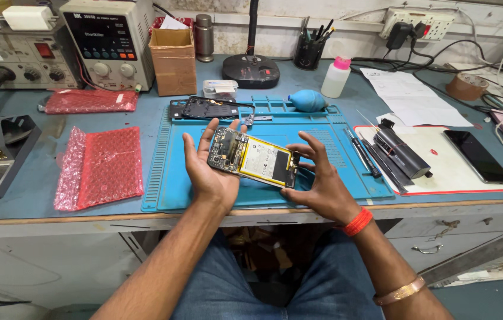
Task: The person disassembles a smartphone at a repair workbench, prying off the back cover and lifting the battery, then wraps the removed cover in bubble wrap. They then align a replacement display assembly onto the phone body and press it into place, working the edges by hand.
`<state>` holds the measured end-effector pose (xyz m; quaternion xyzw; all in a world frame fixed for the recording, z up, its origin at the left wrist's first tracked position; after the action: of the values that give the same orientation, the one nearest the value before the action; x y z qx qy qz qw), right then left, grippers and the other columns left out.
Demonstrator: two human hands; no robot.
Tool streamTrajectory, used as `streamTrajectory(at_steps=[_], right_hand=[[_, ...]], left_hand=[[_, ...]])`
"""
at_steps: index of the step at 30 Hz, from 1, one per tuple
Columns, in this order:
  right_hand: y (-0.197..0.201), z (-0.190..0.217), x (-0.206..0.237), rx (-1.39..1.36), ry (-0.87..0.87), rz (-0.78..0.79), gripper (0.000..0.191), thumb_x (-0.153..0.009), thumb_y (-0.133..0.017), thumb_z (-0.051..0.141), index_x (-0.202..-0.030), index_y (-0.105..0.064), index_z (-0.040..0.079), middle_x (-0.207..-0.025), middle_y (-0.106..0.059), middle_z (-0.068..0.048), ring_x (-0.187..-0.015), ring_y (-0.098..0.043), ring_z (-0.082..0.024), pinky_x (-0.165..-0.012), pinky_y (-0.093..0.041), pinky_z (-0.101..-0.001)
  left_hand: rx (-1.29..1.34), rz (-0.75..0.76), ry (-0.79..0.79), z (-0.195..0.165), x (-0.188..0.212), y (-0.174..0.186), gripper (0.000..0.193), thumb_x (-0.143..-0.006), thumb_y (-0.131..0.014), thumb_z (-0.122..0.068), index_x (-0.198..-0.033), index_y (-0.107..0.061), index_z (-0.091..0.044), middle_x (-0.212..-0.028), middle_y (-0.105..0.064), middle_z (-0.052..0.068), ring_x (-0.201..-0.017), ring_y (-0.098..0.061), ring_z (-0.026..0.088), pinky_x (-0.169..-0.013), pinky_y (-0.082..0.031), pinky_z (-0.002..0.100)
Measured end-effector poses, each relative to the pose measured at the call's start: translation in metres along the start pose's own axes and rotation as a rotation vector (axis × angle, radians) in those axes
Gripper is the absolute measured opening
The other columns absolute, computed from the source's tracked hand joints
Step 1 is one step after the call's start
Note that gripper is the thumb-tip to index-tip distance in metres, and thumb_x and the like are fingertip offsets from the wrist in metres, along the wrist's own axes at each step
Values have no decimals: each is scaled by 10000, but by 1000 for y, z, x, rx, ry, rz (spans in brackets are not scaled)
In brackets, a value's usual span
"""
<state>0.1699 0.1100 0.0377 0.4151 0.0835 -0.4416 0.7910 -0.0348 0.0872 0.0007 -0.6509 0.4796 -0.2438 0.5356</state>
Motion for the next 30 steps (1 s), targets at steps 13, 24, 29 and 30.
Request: streamTrajectory(at_steps=[13, 24, 29, 30], right_hand=[[-2, 0, 0, 8, -3, 30, 1086, -718, -861, 121, -1577, -203, 202, -1446, -566, -132, -1384, -545, -294, -1135, -481, -477], [-2, 0, 1, 40, -2, 32, 1075, -729, -861, 144, -1569, -194, 199, -1455, -566, -147, -1384, -542, -305, -1135, -470, -480], [-2, 2, 1, 22, 3, 31, 1067, -732, -858, 144, -1566, -195, 192, -1450, -570, -153, -1375, -551, -310, -1138, -471, -477], [-2, 3, 1, 20, 4, 32, 1064, -732, -859, 144, -1564, -197, 191, -1447, -571, -154, -1373, -552, -310, -1138, -471, -477]], left_hand=[[-88, -49, 60, -4, -8, 13, 643, -1008, -425, -569, -1317, -526, -14, -1393, -570, 298, -1260, -623, 398, -1097, -498, 507], [-571, -60, 30, -22, -12, 9, 613, -1011, -380, -548, -1254, -593, -27, -1270, -677, 277, -1097, -703, 294, -945, -579, 429], [-1057, 70, -38, -38, -14, -11, 680, -962, -436, -665, -1202, -652, -66, -1067, -691, 109, -926, -652, 117, -845, -509, 239], [-1138, 105, -31, -38, -14, -15, 689, -945, -442, -692, -1185, -650, -82, -1019, -673, 67, -902, -643, 85, -826, -495, 214]])
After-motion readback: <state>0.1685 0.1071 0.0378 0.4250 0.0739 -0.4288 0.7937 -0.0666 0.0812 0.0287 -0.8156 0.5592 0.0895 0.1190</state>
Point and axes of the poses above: each hand's wrist, its own x-axis away from the middle knuckle, its own y-axis out of the back of the hand, z = x × y, the point moved 10 cm from there along -x, towards the middle knuckle
